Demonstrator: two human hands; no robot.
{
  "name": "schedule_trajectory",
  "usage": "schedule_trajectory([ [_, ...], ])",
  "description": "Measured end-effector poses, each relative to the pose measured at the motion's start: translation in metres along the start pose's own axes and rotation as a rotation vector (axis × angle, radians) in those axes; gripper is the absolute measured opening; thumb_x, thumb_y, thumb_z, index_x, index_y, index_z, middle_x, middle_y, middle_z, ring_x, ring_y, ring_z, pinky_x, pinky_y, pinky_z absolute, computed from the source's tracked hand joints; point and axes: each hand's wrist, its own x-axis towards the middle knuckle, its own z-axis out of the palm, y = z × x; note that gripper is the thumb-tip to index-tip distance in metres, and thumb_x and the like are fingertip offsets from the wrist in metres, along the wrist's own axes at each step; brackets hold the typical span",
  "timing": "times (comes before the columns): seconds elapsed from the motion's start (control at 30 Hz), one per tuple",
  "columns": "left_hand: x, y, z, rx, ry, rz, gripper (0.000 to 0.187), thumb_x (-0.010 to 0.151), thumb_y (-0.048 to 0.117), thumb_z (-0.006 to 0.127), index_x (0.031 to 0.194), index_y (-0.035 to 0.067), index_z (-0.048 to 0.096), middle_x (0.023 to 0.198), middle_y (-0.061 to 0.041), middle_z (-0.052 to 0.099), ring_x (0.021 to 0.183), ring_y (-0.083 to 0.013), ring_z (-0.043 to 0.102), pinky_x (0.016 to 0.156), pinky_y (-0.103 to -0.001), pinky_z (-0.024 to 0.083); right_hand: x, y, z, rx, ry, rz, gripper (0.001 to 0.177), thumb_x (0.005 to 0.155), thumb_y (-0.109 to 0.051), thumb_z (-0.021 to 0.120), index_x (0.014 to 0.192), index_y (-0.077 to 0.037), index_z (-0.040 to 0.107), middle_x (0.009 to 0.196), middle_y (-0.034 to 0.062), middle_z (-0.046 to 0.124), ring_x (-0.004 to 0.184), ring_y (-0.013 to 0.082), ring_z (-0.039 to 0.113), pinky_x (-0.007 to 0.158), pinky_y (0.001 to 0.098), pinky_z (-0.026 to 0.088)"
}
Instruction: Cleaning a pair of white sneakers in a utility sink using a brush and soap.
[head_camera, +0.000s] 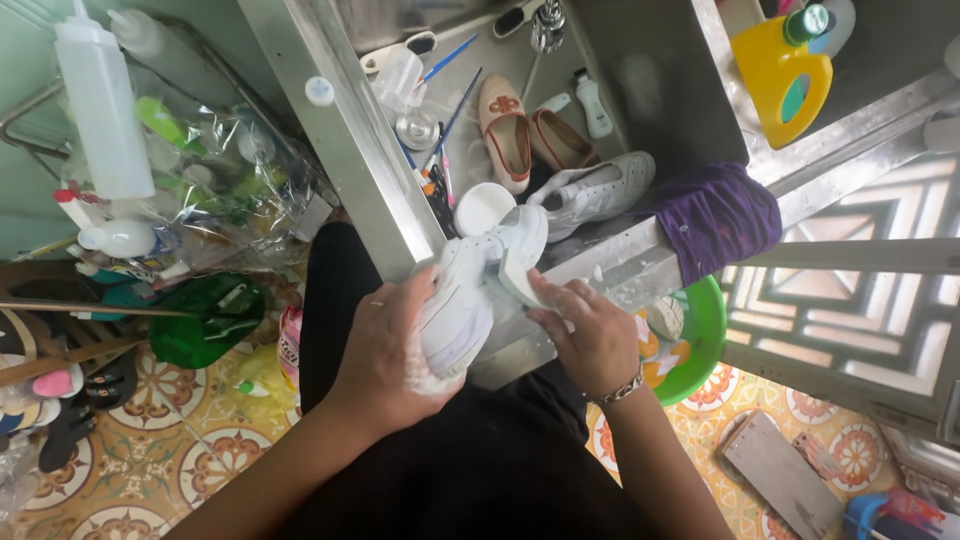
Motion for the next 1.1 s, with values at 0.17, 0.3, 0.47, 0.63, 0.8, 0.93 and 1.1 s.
schedule_trajectory([
  [0.17, 0.004, -0.007, 0.017, 0.065, -0.048, 0.099, 0.106, 0.062, 0.022, 0.089, 0.151, 0.000, 0.034, 0.127, -0.017, 0.061, 0.109, -0.0346, 0.059, 0.099, -0.046, 0.043, -0.004, 0.002, 0.003, -0.107, 0.032, -0.048, 0.035, 0.087, -0.021, 0.079, 0.120, -0.015, 0.072, 0.090, 0.0056, 0.068, 0.074, 0.0276, 0.067, 0.062, 0.0398, 0.051],
  [0.3, 0.014, -0.010, 0.019, 0.048, -0.146, 0.106, 0.124, 0.054, 0.042, 0.094, 0.154, 0.001, 0.034, 0.122, -0.012, 0.064, 0.104, -0.0320, 0.059, 0.098, -0.046, 0.042, -0.013, 0.007, 0.009, -0.051, 0.021, 0.013, 0.033, 0.085, -0.020, 0.080, 0.118, -0.013, 0.074, 0.090, 0.0073, 0.070, 0.072, 0.0270, 0.068, 0.061, 0.0381, 0.051],
  [0.47, 0.021, -0.016, 0.020, 0.051, -0.181, 0.211, 0.132, 0.042, 0.057, 0.093, 0.152, 0.006, 0.040, 0.110, -0.010, 0.064, 0.101, -0.0299, 0.062, 0.098, -0.047, 0.043, -0.022, 0.013, 0.011, 0.064, 0.008, 0.076, 0.030, 0.088, -0.020, 0.079, 0.117, -0.011, 0.072, 0.095, 0.0076, 0.073, 0.074, 0.0233, 0.071, 0.064, 0.0338, 0.053],
  [0.63, 0.024, -0.017, 0.030, -0.053, -0.283, 0.086, 0.118, 0.057, 0.039, 0.093, 0.157, 0.005, 0.038, 0.107, -0.011, 0.064, 0.093, -0.0334, 0.065, 0.090, -0.043, 0.051, -0.020, 0.005, 0.016, 0.100, 0.019, 0.199, 0.032, 0.092, -0.017, 0.075, 0.122, -0.009, 0.070, 0.103, 0.0090, 0.076, 0.068, 0.0214, 0.075, 0.063, 0.0322, 0.055],
  [0.8, 0.027, -0.007, 0.037, -0.065, -0.218, 0.077, 0.118, 0.056, 0.034, 0.090, 0.156, 0.002, 0.035, 0.107, -0.014, 0.065, 0.092, -0.0351, 0.066, 0.087, -0.044, 0.049, -0.038, 0.001, 0.013, 0.021, -0.022, 0.193, 0.032, 0.092, -0.019, 0.077, 0.123, -0.013, 0.070, 0.095, 0.0092, 0.077, 0.066, 0.0224, 0.074, 0.060, 0.0346, 0.055],
  [0.93, 0.025, 0.000, 0.043, 0.014, -0.246, 0.094, 0.115, 0.065, 0.038, 0.093, 0.157, 0.001, 0.034, 0.100, -0.013, 0.066, 0.090, -0.0340, 0.066, 0.085, -0.044, 0.048, -0.050, -0.012, 0.004, 0.066, -0.060, -0.040, 0.039, 0.084, -0.021, 0.080, 0.122, -0.017, 0.071, 0.093, 0.0084, 0.076, 0.066, 0.0240, 0.073, 0.058, 0.0345, 0.056],
  [1.1, 0.023, -0.002, 0.046, -0.010, -0.210, 0.116, 0.114, 0.059, 0.032, 0.088, 0.155, 0.001, 0.035, 0.101, -0.012, 0.067, 0.092, -0.0321, 0.067, 0.084, -0.043, 0.047, -0.057, 0.023, 0.014, 0.012, -0.042, 0.062, 0.040, 0.084, -0.019, 0.085, 0.122, -0.018, 0.072, 0.092, 0.0090, 0.077, 0.065, 0.0242, 0.073, 0.056, 0.0346, 0.055],
])
